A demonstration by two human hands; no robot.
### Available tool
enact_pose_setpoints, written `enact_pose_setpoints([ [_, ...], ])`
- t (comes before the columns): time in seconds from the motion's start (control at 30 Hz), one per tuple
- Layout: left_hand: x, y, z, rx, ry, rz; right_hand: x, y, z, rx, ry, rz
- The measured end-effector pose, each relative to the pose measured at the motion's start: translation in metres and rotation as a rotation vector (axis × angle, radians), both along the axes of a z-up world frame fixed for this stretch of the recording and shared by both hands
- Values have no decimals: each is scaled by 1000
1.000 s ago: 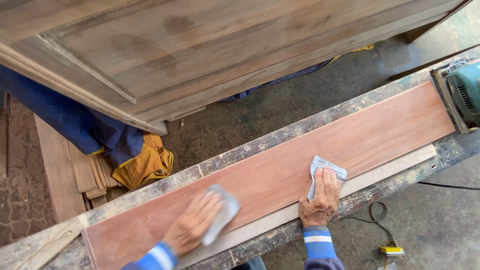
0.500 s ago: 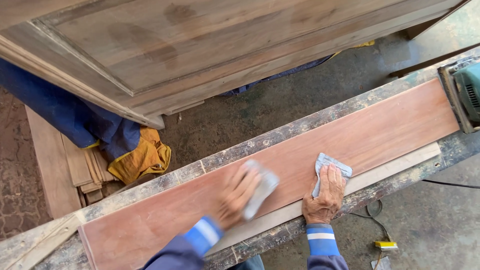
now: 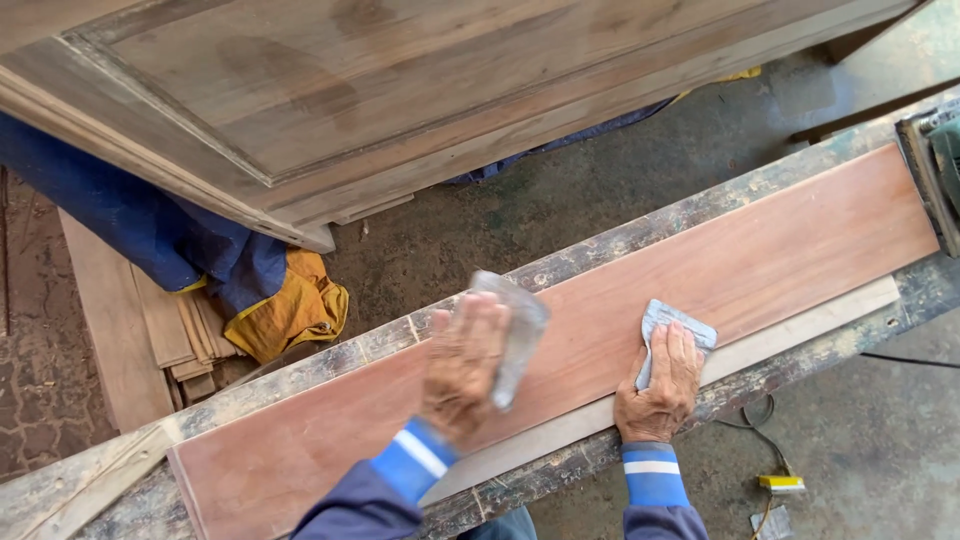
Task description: Sand a long wooden plank using a piece of sandpaper and a cloth to clean the surface.
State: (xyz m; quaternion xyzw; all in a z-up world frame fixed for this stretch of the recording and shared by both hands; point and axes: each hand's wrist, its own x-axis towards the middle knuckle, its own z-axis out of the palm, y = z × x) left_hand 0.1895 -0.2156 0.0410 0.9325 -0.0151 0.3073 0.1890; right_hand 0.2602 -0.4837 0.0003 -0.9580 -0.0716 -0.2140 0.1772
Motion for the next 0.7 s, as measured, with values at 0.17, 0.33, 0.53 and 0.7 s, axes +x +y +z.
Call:
enact_pose_setpoints([
  [0.17, -78, -5, -48, 77, 416, -83, 4, -3, 2, 7, -27, -5],
  [0.33, -85, -14, -30, -46, 463, -106, 2, 2, 4, 36, -26, -13],
  [0.53, 52, -95, -10, -76, 420, -346, 6, 1, 3, 23, -34, 0],
  [0.7, -25, -16, -15, 167, 399, -452, 5, -2, 3, 20, -23, 9],
])
